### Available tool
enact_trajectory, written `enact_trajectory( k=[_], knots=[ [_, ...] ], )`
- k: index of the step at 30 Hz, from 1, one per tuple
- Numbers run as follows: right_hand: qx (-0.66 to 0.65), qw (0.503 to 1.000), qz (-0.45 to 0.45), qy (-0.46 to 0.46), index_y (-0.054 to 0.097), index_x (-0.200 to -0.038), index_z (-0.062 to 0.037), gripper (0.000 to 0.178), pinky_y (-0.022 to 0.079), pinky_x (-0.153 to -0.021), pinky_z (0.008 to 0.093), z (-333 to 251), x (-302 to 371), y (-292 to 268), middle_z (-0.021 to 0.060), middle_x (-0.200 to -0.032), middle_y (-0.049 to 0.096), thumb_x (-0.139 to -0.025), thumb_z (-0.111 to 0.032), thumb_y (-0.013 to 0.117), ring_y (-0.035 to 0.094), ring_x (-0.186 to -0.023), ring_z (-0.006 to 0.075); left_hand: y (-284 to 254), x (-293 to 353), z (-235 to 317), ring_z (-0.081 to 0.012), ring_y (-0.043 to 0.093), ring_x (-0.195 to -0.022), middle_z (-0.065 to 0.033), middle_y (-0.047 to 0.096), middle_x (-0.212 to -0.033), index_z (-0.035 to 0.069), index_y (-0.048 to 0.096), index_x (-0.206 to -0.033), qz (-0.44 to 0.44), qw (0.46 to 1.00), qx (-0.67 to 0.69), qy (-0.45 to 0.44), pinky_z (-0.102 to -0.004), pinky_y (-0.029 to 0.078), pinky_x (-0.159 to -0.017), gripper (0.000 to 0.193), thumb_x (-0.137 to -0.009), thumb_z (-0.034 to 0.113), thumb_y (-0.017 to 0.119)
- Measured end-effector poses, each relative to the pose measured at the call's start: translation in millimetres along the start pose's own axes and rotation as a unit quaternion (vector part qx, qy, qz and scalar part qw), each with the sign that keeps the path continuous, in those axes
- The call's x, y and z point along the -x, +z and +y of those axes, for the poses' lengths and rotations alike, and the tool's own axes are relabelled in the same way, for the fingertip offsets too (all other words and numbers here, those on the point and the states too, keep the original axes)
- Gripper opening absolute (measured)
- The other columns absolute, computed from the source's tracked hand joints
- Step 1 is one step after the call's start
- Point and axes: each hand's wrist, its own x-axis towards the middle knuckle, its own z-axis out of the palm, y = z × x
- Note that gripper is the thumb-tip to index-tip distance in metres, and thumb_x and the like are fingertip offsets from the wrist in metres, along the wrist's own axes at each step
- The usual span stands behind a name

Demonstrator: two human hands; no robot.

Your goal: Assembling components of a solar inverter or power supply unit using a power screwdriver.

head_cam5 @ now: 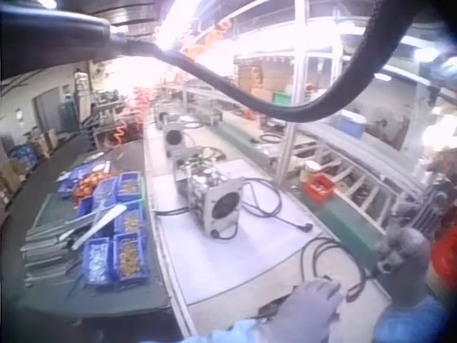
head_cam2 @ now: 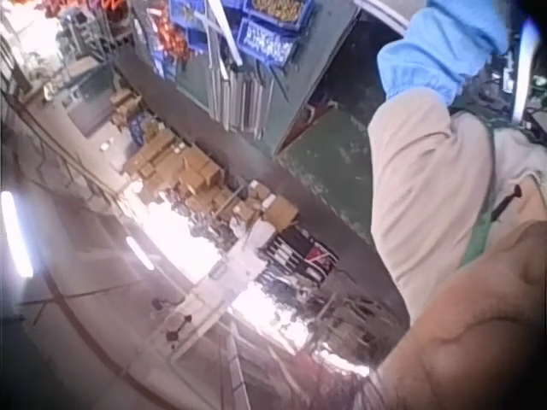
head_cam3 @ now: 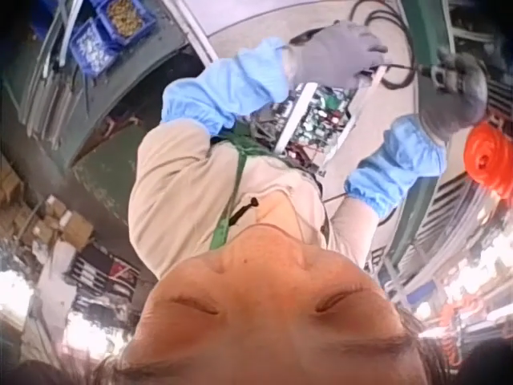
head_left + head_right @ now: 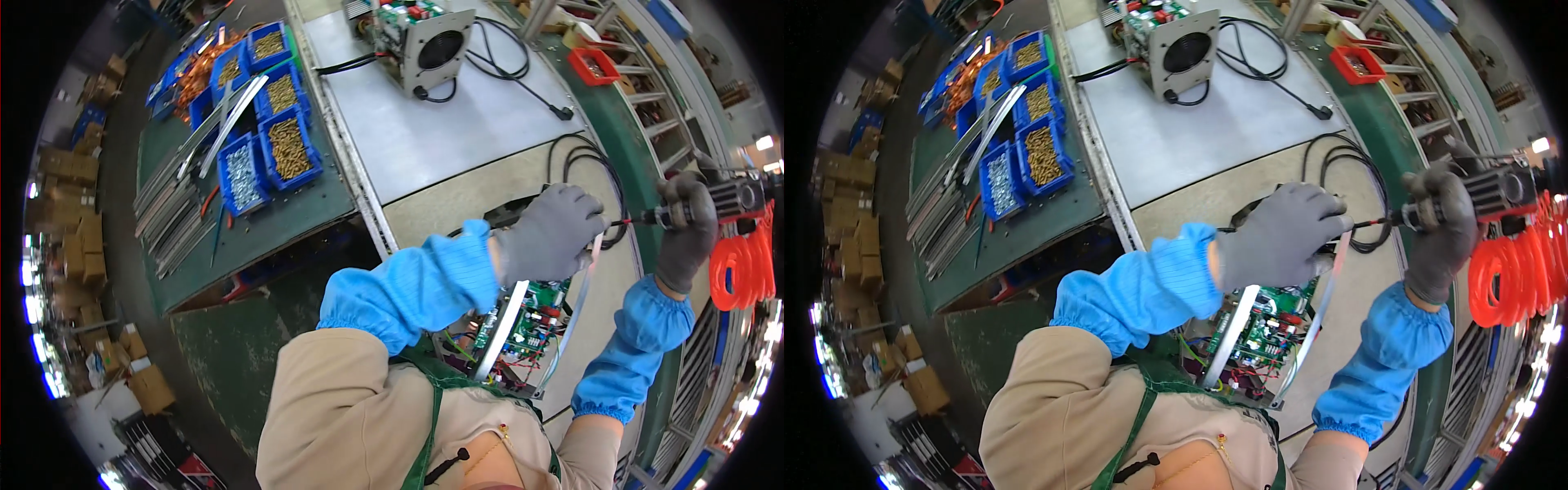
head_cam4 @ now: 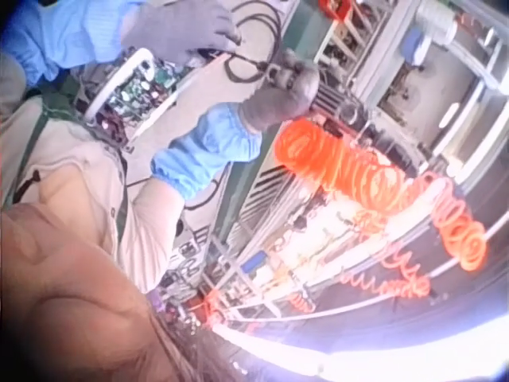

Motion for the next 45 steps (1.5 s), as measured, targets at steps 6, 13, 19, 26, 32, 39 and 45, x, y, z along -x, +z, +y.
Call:
enact_trajectory(
  k=[6,13,19,26,32,39,45],
  knots=[
    [0.074,0.997,-0.019,-0.031,0.045,-0.122,0.0036,0.048,0.048,-0.079,0.0384,-3,-2,-2,0.0041,-0.078,0.052,-0.084,-0.022,0.058,0.049,-0.067,0.0111,-67,143,-74,-0.0251,0.059,-0.087,-0.0111,0.06,-0.089,0.002,0.061,-0.099,0.29,0.857,0.121,-0.409,-0.0367,0.048,-0.078,0.016,-0.084,0.009,0.06],
    [0.026,0.999,0.008,-0.019,0.045,-0.125,0.0076,0.046,0.049,-0.082,0.0362,5,-3,-2,0.0014,-0.075,0.048,-0.087,-0.017,0.054,0.038,-0.052,0.0038,-107,293,-156,-0.034,0.057,-0.086,-0.0157,0.058,-0.094,0.012,0.061,-0.111,0.115,0.81,-0.321,-0.478,-0.0415,0.048,-0.078,0.028,-0.086,0.024,0.06],
    [-0.012,0.989,-0.012,-0.144,0.049,-0.124,0.0046,0.045,0.046,-0.089,0.0463,-38,10,12,0.0032,-0.072,0.048,-0.087,-0.02,0.052,0.048,-0.061,0.0157,-113,283,-164,-0.033,0.06,-0.087,-0.014,0.062,-0.094,0.008,0.064,-0.104,0.024,0.787,-0.322,-0.526,-0.0406,0.048,-0.078,0.023,-0.088,0.022,0.057],
    [-0.181,0.966,-0.08,-0.165,0.049,-0.125,0.001,0.048,0.039,-0.09,0.0421,-32,24,43,-0.0021,-0.068,0.036,-0.085,-0.025,0.056,0.041,-0.059,0.0101,-76,108,-67,-0.0127,0.061,-0.082,-0.0072,0.065,-0.097,0.002,0.061,-0.11,0.083,0.762,0.409,-0.496,-0.0254,0.05,-0.071,0.025,-0.093,0.02,0.054],
    [-0.242,0.96,-0.055,-0.127,0.05,-0.124,0.0021,0.047,0.039,-0.082,0.0382,-22,30,62,-0.0024,-0.066,0.036,-0.085,-0.023,0.057,0.039,-0.056,0.0096,-42,60,-31,-0.0127,0.061,-0.084,-0.0097,0.063,-0.101,-0.003,0.055,-0.12,0.075,0.572,0.732,-0.363,-0.0248,0.052,-0.073,0.029,-0.096,0.012,0.054],
    [-0.251,0.961,-0.013,-0.118,0.05,-0.122,0.0019,0.045,0.04,-0.08,0.0403,-16,31,58,-0.0018,-0.067,0.035,-0.084,-0.022,0.058,0.038,-0.058,0.0113,-34,58,-23,-0.0118,0.061,-0.081,-0.01,0.064,-0.098,-0.003,0.056,-0.118,0.096,0.567,0.731,-0.367,-0.0237,0.052,-0.069,0.029,-0.095,0.015,0.055],
    [-0.245,0.961,-0.005,-0.127,0.049,-0.121,0.0017,0.046,0.042,-0.079,0.0404,-16,34,59,-0.0023,-0.067,0.034,-0.083,-0.022,0.06,0.038,-0.059,0.0113,-35,53,-14,-0.0099,0.061,-0.076,-0.0096,0.065,-0.093,-0.003,0.058,-0.111,0.099,0.7,0.599,-0.375,-0.0217,0.05,-0.064,0.027,-0.096,0.02,0.054]
  ],
)
